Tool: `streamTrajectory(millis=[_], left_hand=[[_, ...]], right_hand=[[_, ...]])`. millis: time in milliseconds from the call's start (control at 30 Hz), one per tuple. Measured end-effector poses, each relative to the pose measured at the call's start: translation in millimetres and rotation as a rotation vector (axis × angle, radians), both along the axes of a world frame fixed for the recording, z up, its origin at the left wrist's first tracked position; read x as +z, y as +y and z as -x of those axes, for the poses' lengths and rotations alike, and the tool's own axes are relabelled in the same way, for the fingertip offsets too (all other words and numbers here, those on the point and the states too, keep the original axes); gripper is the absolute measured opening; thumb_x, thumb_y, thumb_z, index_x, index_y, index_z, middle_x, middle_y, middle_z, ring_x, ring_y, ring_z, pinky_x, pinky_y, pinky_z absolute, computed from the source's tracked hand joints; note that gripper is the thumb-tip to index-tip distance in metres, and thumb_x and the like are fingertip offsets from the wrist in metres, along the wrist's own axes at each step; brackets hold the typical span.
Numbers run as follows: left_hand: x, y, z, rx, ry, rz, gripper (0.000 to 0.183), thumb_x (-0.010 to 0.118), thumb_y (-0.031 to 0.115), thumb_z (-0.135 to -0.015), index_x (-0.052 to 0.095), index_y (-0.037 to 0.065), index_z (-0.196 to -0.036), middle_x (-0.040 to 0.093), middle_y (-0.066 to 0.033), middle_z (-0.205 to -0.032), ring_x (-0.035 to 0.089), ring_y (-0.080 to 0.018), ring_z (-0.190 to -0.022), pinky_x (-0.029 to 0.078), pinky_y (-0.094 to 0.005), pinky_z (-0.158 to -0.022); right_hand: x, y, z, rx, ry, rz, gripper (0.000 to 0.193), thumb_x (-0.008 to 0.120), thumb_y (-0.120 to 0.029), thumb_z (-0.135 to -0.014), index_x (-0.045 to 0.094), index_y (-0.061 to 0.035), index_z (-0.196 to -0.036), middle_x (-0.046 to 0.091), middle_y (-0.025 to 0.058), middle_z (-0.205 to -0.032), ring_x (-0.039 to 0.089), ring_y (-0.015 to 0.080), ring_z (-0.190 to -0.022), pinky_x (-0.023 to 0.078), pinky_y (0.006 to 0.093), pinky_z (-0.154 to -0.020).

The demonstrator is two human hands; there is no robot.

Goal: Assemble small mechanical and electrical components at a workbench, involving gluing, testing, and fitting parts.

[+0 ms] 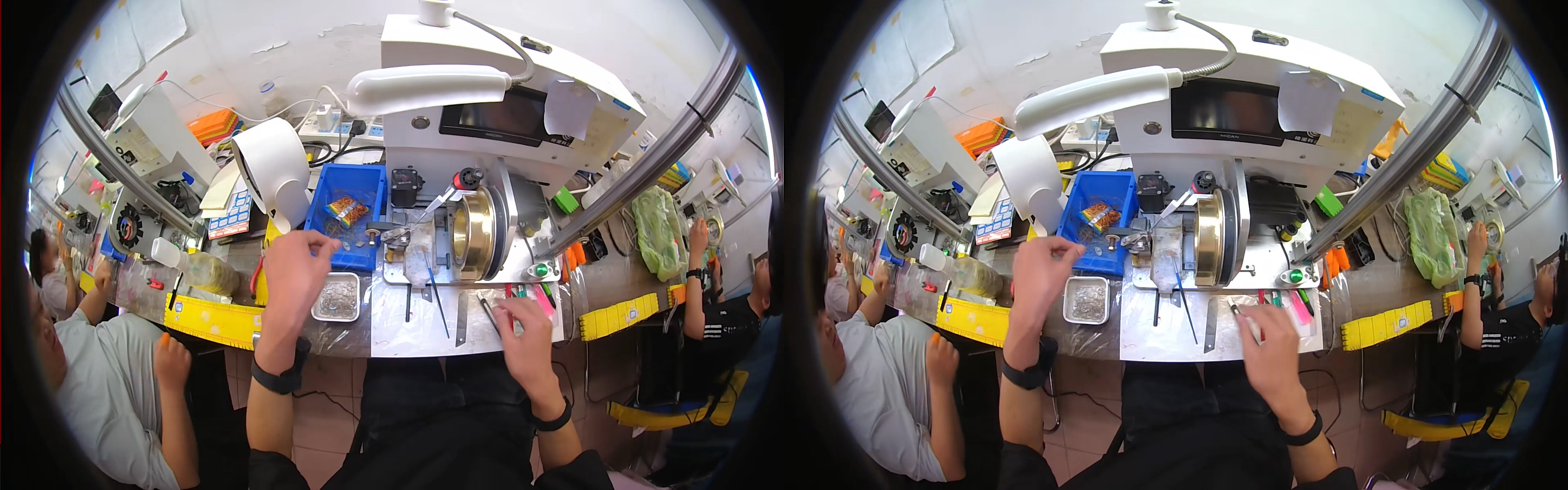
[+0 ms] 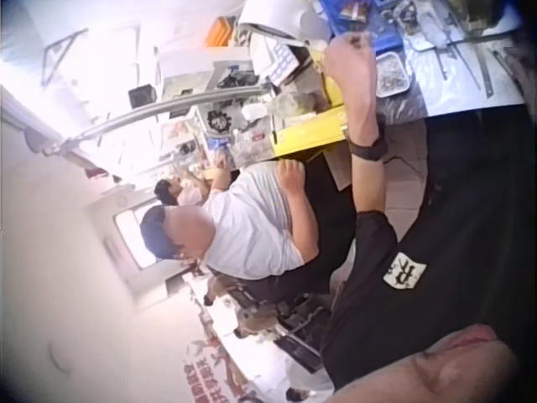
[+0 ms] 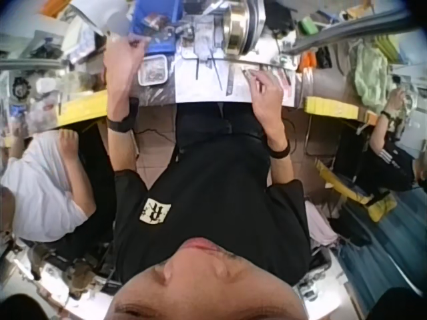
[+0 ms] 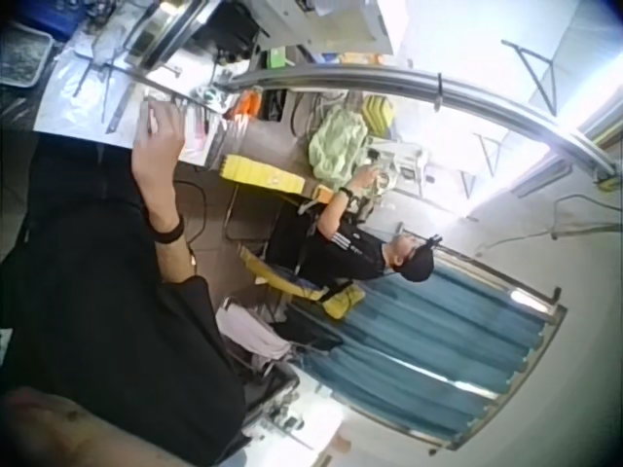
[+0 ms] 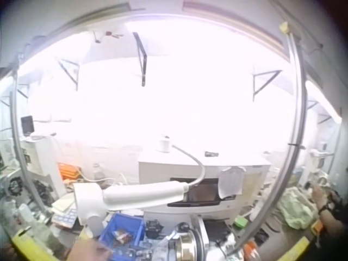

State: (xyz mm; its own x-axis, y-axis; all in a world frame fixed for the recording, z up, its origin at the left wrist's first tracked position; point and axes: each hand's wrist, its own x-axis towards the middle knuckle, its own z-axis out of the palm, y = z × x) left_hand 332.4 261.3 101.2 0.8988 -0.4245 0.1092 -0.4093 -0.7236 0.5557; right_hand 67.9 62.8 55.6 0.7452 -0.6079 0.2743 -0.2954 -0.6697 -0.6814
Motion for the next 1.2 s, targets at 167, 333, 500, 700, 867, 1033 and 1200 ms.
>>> streamTrajectory(millis=[167,333,500,700,867,1033,1200], left_hand=[[-23,-19,38,-0.139,-0.019,0.079,0.024,0.074,0.026,-0.078,0.076,0.006,-0.091,0.071,-0.0153,-0.077,0.069,-0.0314,-0.070,0.052,-0.0382,-0.066],[-45,-51,54,-0.148,-0.138,0.162,0.020,0.069,0.023,-0.084,0.071,0.003,-0.084,0.066,-0.0194,-0.074,0.065,-0.0380,-0.069,0.050,-0.0451,-0.062],[-54,-59,54,-0.102,-0.165,0.237,0.022,0.067,0.021,-0.085,0.068,0.000,-0.078,0.066,-0.0203,-0.074,0.065,-0.0383,-0.066,0.050,-0.0452,-0.060],[-59,-63,52,-0.090,-0.115,0.326,0.022,0.065,0.016,-0.085,0.066,-0.003,-0.074,0.065,-0.0221,-0.071,0.064,-0.0391,-0.065,0.050,-0.0458,-0.061],[-57,-65,51,-0.092,-0.094,0.337,0.022,0.064,0.015,-0.084,0.065,-0.004,-0.072,0.064,-0.0233,-0.070,0.064,-0.0393,-0.065,0.049,-0.0456,-0.060],[-59,-66,52,-0.078,-0.158,0.353,0.026,0.066,0.017,-0.083,0.064,-0.006,-0.070,0.063,-0.0206,-0.064,0.064,-0.0337,-0.058,0.048,-0.0387,-0.056],[-65,-68,52,-0.018,0.147,0.562,0.023,0.070,0.018,-0.083,0.070,-0.005,-0.079,0.069,-0.0173,-0.071,0.070,-0.0252,-0.062,0.052,-0.0330,-0.059]], right_hand=[[22,51,-40,0.338,-0.008,-0.892,0.032,0.054,-0.020,-0.100,0.061,0.0008,-0.124,0.065,0.0072,-0.100,0.059,0.0127,-0.084,0.049,0.0264,-0.074],[18,62,-106,0.166,-0.301,-1.370,0.033,0.049,-0.025,-0.102,0.051,-0.0033,-0.127,0.056,0.0069,-0.108,0.058,0.0141,-0.081,0.049,0.0300,-0.071],[4,61,-142,0.025,-0.480,-1.306,0.024,0.051,-0.025,-0.102,0.053,-0.0044,-0.115,0.051,0.0039,-0.101,0.052,0.0108,-0.075,0.046,0.0275,-0.064],[5,61,-152,0.006,-0.605,-1.274,0.022,0.054,-0.022,-0.101,0.052,-0.0019,-0.111,0.051,0.0016,-0.085,0.046,0.0051,-0.065,0.041,0.0221,-0.054],[4,62,-156,0.002,-0.636,-1.233,0.019,0.054,-0.021,-0.101,0.053,-0.0028,-0.107,0.050,-0.0005,-0.079,0.043,0.0038,-0.061,0.038,0.0208,-0.051],[2,59,-158,0.002,-0.637,-1.235,0.016,0.053,-0.019,-0.102,0.054,-0.0033,-0.105,0.049,-0.0025,-0.076,0.039,0.0022,-0.058,0.033,0.0198,-0.048],[-2,57,-160,0.039,-0.621,-1.225,0.015,0.052,-0.018,-0.101,0.054,-0.0036,-0.104,0.050,-0.0031,-0.076,0.037,0.0013,-0.058,0.030,0.0200,-0.048]])
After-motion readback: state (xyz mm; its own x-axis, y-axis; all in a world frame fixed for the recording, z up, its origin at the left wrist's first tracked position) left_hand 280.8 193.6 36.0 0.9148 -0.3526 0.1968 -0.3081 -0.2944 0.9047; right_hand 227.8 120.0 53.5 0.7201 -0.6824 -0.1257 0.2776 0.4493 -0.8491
